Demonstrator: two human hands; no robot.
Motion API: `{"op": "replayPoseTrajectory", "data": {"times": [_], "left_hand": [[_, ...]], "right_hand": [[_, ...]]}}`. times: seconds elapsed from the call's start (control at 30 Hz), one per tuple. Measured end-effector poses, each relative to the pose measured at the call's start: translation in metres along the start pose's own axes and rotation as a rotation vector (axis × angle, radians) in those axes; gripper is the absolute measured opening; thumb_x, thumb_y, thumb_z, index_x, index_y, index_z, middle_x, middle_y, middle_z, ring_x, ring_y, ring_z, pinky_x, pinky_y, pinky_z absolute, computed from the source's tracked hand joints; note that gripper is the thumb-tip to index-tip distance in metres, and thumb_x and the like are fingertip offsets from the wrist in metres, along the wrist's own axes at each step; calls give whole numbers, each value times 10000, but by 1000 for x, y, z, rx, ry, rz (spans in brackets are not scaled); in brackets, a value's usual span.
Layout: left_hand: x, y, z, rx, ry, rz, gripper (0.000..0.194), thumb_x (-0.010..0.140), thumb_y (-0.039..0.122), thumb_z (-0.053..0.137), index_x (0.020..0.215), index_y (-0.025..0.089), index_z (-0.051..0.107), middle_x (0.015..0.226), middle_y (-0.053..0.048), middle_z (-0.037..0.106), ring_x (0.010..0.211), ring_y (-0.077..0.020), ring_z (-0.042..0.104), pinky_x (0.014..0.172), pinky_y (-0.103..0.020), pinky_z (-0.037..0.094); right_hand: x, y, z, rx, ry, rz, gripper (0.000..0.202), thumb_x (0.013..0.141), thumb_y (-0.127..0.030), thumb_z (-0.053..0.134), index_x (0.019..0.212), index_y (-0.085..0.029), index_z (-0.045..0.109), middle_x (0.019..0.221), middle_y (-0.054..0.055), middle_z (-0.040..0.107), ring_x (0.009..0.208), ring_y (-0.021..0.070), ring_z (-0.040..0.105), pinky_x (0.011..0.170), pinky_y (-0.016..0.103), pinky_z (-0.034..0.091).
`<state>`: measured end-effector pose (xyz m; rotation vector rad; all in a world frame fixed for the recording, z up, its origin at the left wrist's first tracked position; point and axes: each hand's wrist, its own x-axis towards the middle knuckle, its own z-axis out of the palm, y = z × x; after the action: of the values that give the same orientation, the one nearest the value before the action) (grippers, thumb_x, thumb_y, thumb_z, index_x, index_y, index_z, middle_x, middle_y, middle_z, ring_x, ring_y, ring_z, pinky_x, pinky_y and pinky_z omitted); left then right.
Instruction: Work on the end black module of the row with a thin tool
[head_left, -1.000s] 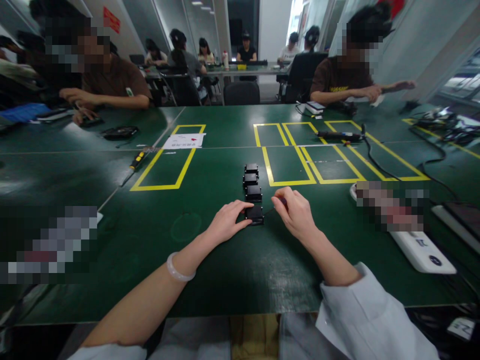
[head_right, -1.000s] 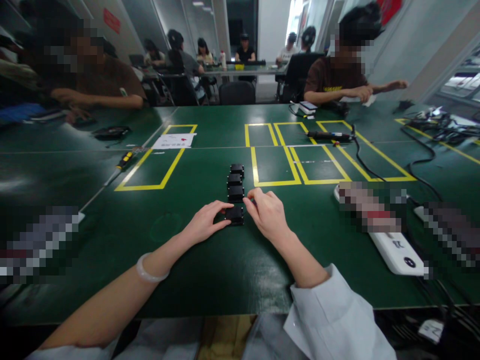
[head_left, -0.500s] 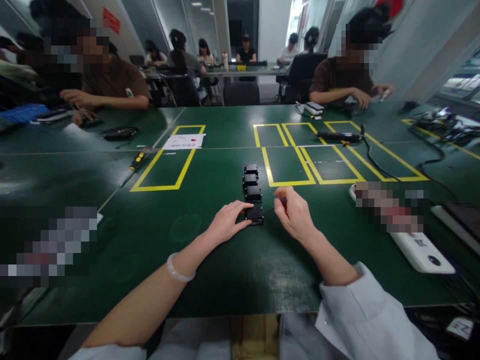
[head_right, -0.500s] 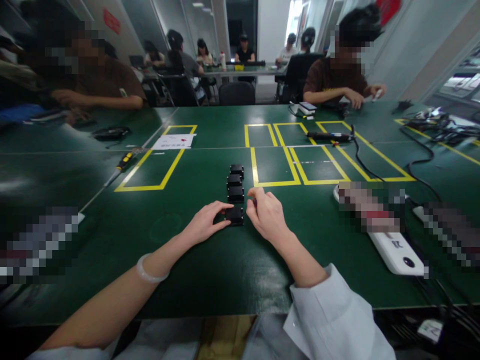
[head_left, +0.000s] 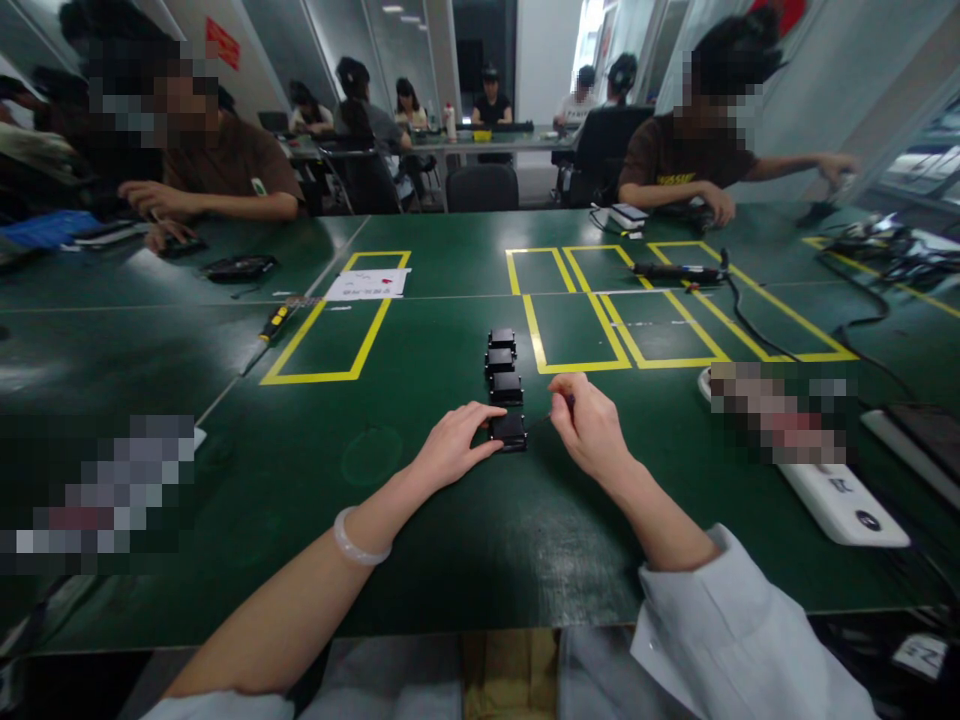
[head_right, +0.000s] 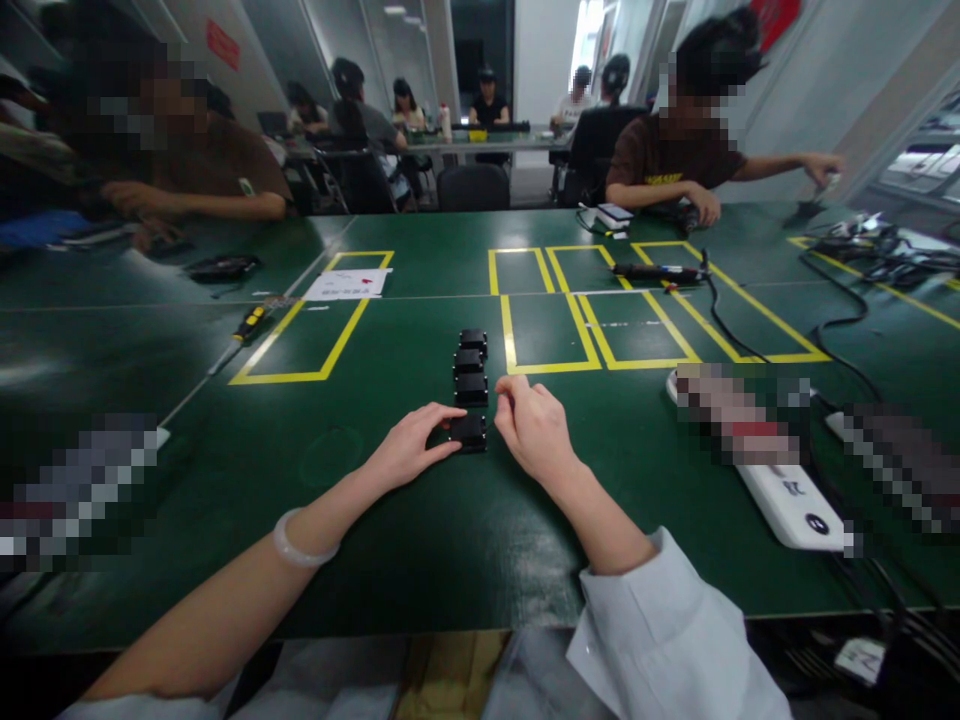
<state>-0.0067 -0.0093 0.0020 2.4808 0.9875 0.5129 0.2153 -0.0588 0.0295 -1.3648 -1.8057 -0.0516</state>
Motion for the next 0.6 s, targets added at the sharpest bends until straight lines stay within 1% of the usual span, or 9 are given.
{"op": "replayPoseTrajectory", "data": {"times": [0.17, 0.33, 0.5, 0.6], "left_hand": [[0, 0, 0, -10, 8, 0, 379, 879, 324, 597, 1243, 257, 515, 1129, -45, 595, 1011, -230, 579, 874, -368, 455], [0, 1, -1, 1, 0, -13, 379, 881, 333, 591, 1244, 256, 512, 1130, -47, 594, 1019, -235, 576, 877, -373, 454], [0, 1, -1, 5, -6, -12, 377, 882, 335, 589, 1242, 252, 514, 1145, -53, 590, 1036, -239, 570, 880, -378, 454], [0, 1, -1, 2, -4, -9, 379, 883, 334, 588, 1245, 251, 513, 1134, -53, 593, 1019, -237, 575, 873, -377, 456]], "right_hand": [[0, 0, -2, -7, -25, -13, 123, 917, -238, 399, 928, -206, 517, 737, 21, 598, 671, 161, 543, 667, 290, 413], [1, 1, -3, -69, -28, -51, 184, 938, -361, 456, 843, -213, 511, 699, 9, 585, 611, 142, 497, 631, 274, 383], [0, 2, 0, -61, -4, -18, 176, 948, -350, 434, 955, -192, 512, 730, 22, 599, 635, 152, 556, 632, 273, 415], [-1, 3, 3, -60, 19, -10, 175, 940, -352, 450, 979, -187, 495, 747, 28, 604, 640, 159, 571, 628, 276, 432]]}}
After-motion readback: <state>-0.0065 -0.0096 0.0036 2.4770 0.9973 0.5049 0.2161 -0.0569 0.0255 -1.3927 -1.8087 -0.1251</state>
